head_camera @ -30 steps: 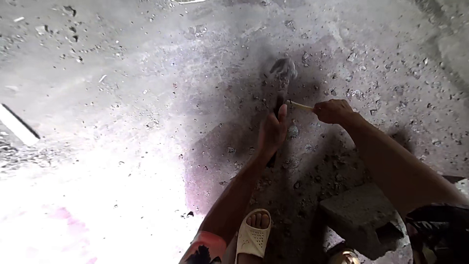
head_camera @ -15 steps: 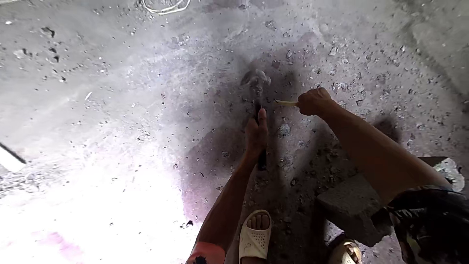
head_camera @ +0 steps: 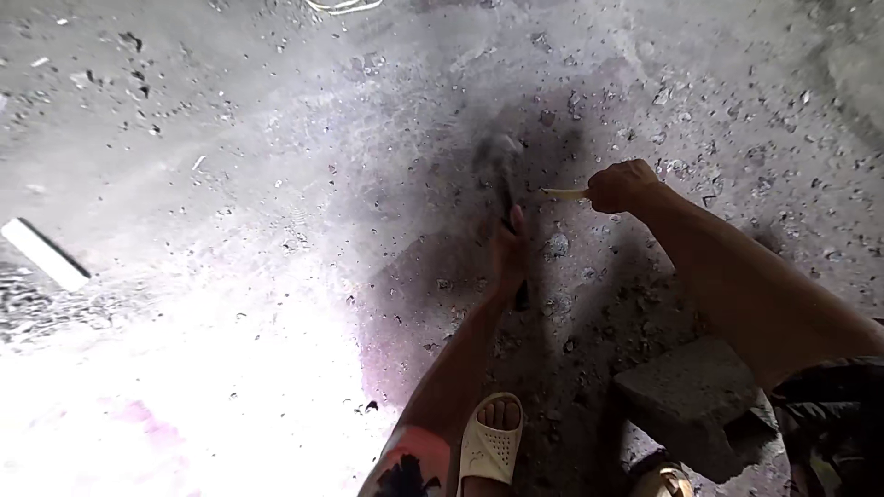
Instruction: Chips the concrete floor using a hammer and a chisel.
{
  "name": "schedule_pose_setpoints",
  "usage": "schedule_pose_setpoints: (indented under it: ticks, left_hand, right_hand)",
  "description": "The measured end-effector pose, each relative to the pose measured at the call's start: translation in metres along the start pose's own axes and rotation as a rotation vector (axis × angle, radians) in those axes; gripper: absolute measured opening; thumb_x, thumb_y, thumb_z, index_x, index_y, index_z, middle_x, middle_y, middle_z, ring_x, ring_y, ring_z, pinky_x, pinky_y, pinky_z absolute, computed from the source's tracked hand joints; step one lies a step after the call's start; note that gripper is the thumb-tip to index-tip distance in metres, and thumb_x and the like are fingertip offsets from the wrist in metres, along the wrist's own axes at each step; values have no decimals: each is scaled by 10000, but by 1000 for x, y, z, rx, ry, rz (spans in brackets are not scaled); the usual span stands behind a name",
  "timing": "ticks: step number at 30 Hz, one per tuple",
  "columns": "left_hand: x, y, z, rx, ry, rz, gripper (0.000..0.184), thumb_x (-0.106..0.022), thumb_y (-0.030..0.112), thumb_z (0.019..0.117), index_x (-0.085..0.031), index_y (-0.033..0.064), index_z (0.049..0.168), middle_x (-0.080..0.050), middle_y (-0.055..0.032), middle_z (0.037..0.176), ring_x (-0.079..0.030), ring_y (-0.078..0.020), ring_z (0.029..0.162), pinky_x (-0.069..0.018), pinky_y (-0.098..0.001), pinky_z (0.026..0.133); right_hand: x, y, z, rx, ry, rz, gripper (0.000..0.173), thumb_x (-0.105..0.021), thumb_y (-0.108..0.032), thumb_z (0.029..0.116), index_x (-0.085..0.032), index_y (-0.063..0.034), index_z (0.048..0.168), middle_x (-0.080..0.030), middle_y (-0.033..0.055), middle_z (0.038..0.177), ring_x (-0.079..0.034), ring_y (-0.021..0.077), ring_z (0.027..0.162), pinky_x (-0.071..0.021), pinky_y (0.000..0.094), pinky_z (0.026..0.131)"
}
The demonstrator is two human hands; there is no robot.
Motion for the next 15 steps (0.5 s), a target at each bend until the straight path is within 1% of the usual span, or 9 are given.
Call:
schedule_pose_setpoints:
  ticks: [2, 4, 7, 9, 10, 11, 12, 13, 15]
  left_hand:
    - [-9, -13, 25, 119, -109, 36, 618, -298, 567, 1095, -565, 12, 1044, -529, -90, 689, -546, -216, 513, -518, -412, 503]
    - [10, -2, 30, 200, -110, -40, 619, -261, 588, 1095, -524, 32, 1033, -491, -58, 656, -530, -193, 477, -533, -391, 480]
    - [35, 20, 16, 109, 48, -238, 579, -272, 581, 1096, -489, 66, 942, -403, -8, 549, -442, -158, 390, -482, -362, 399]
    - [30, 19, 10, 32, 138, -265, 594, -256, 560, 1102, -510, 49, 940, -421, -15, 555, -452, -159, 398, -484, -368, 405]
    - [19, 11, 12, 34, 140, -234, 603, -255, 556, 1103, -518, 37, 945, -446, -33, 571, -473, -171, 412, -493, -378, 417]
    - [6, -2, 17, 74, 79, -175, 617, -262, 555, 1102, -533, 17, 971, -481, -56, 601, -509, -186, 438, -518, -393, 445]
    - [-5, -14, 21, 160, -39, -116, 627, -270, 567, 1099, -541, 9, 1010, -497, -67, 639, -524, -190, 463, -522, -387, 466]
    - [-10, -21, 24, 245, -142, -89, 616, -272, 581, 1096, -531, 25, 1046, -493, -60, 664, -523, -181, 473, -518, -367, 465]
    - [1, -19, 24, 291, -179, -90, 616, -272, 602, 1088, -523, 40, 1069, -487, -61, 667, -516, -184, 464, -516, -367, 456]
  right_hand:
    - [2, -5, -2, -8, -4, -25, 359, -584, -345, 1011, -692, -10, 941, -701, 262, 965, -684, 478, 980, -496, 693, 771]
    - [7, -8, -4, -10, -6, -33, 374, -570, -345, 1022, -693, -1, 938, -701, 265, 969, -684, 479, 981, -496, 693, 774]
    - [7, -7, -2, 1, 0, -13, 399, -541, -363, 1042, -702, -9, 952, -705, 264, 978, -682, 482, 994, -495, 698, 782]
    - [5, -5, 0, 2, 6, -13, 389, -546, -364, 1035, -708, -19, 960, -708, 261, 979, -683, 480, 992, -494, 700, 782]
    - [6, -4, 2, -2, 7, -18, 381, -553, -366, 1031, -711, -26, 964, -711, 256, 984, -686, 477, 994, -499, 699, 782]
    - [6, -4, 2, -9, 7, -20, 378, -560, -369, 1028, -711, -28, 966, -712, 254, 986, -687, 474, 994, -499, 697, 782]
    - [5, -5, 2, -13, 3, -24, 378, -561, -373, 1028, -711, -31, 968, -712, 252, 988, -688, 471, 997, -502, 698, 784]
    - [5, -6, -1, -16, -4, -29, 384, -553, -375, 1034, -709, -30, 970, -711, 252, 989, -687, 472, 999, -501, 698, 786]
    - [10, -9, -1, -21, -5, -38, 391, -551, -378, 1035, -709, -26, 973, -711, 254, 990, -688, 469, 998, -502, 693, 791]
Point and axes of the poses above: each hand's wrist, its own z-axis towards the middle knuckle, its own x-axis out of the back of the hand, y = z × x, the point moved 8 cm from there along z, towards the middle knuckle
